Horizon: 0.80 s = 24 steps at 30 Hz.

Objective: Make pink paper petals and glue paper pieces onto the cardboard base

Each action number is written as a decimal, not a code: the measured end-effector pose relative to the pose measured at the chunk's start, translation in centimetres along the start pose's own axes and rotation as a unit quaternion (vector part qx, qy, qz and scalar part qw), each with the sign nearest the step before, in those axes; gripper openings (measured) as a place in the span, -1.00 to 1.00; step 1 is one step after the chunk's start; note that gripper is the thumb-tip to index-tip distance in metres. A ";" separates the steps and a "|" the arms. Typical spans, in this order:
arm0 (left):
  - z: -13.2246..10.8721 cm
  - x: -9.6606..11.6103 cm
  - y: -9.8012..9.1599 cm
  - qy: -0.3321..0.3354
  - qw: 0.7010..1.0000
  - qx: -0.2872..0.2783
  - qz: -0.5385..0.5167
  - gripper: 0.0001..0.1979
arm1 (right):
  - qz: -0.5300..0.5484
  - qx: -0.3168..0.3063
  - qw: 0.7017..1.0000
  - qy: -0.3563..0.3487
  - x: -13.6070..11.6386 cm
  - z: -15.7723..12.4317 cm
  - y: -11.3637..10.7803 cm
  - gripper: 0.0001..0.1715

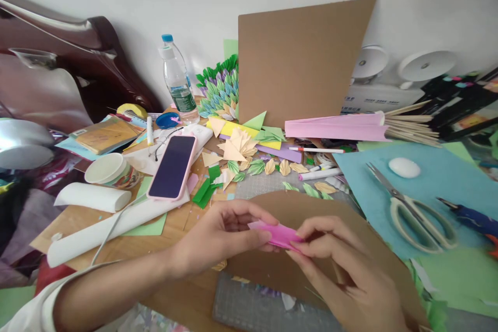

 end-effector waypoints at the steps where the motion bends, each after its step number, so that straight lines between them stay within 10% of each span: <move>1: -0.1 -0.1 0.0 0.001 1.000 0.004 0.007 -0.84 | 0.002 -0.008 1.000 -0.004 0.0 -0.1 -0.1 -0.85; 16: -1.2 -0.5 0.5 0.099 0.981 0.064 0.152 -0.87 | 0.153 0.003 0.964 0.218 -0.1 -0.6 0.2 -0.87; 24: -0.8 0.2 0.1 0.083 0.991 0.066 0.082 -0.90 | 0.099 -0.009 0.981 0.169 -0.1 0.0 0.1 -0.93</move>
Point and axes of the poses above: each hand's wrist, its own z-axis towards the middle knuckle, its own y-axis out of the palm, x = y × z, the point moved 2 cm from there along z, towards the middle knuckle, and after that the axes turned 3 degrees about x, right-handed, at the moved point
